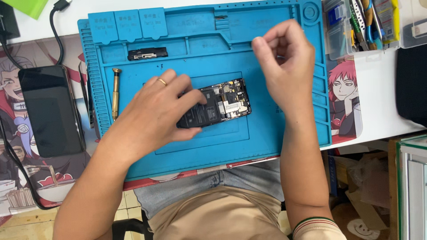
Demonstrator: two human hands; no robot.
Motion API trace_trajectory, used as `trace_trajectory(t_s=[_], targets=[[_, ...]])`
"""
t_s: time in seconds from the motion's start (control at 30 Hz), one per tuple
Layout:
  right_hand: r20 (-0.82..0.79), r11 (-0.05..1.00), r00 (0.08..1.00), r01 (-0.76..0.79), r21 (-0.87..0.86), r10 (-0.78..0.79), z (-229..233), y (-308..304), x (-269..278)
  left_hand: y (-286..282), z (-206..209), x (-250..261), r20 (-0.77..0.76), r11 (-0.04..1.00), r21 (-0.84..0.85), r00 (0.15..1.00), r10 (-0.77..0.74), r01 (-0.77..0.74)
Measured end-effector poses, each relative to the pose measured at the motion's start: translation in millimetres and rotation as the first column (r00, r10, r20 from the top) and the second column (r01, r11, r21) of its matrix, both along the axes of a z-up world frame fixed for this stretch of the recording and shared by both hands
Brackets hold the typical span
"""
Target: The person disassembles a smartphone on a blue work mat, removes the battery, and then reassembles the device by reconnecting internal components and securing the back cover with a screwdriver.
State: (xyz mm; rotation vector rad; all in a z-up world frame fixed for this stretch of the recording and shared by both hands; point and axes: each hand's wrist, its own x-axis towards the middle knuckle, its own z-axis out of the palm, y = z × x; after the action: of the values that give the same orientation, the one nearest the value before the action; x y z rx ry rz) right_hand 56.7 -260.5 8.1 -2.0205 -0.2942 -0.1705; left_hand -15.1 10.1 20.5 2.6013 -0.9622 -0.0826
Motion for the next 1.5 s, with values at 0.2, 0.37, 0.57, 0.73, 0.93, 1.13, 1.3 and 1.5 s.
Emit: trace_trajectory(t_s=[0.2, 0.37, 0.57, 0.73, 0.93, 1.13, 1.3, 1.5], targets=[[-0.125, 0.897, 0.946, -0.323, -0.303, 0.299, 4, 3, -2, -11, -1, -5, 0.02, 0.995, 0.097, 1.0, -0.001, -0.001], [-0.277, 0.84, 0.888, -0.444, -0.312, 0.367, 2, 1, 0, -12, -4, -4, 0.012, 0.996, 0.09, 1.0, 0.014, -0.015], [-0.309, 0.813, 0.87, -0.477, -0.334, 0.384, 1, 2, 0, -12, -6, -1, -0.047, 1.0, 0.021, 0.999, 0.006, -0.005], [-0.323, 0.807, 0.868, -0.479, -0.346, 0.377, 2, 4, 1, -10, -5, 2, -0.108, 0.999, -0.036, 0.994, 0.008, -0.012], [-0.349, 0.819, 0.872, -0.459, -0.345, 0.342, 4, 6, -1, -14, -7, 2, -0.055, 1.0, -0.018, 0.998, 0.001, -0.002], [-0.314, 0.818, 0.885, -0.447, -0.363, 0.344, 0, 8, -2, -15, -10, 2, -0.017, 1.0, 0.004, 1.0, 0.011, -0.011], [-0.34, 0.816, 0.899, -0.407, -0.41, 0.277, -1, 11, -4, -13, -9, 1, -0.026, 1.0, 0.008, 0.999, 0.02, -0.02], [-0.328, 0.811, 0.912, -0.379, -0.447, 0.245, -3, 14, -6, -14, -10, 1, -0.032, 0.999, -0.041, 0.999, 0.028, -0.029]])
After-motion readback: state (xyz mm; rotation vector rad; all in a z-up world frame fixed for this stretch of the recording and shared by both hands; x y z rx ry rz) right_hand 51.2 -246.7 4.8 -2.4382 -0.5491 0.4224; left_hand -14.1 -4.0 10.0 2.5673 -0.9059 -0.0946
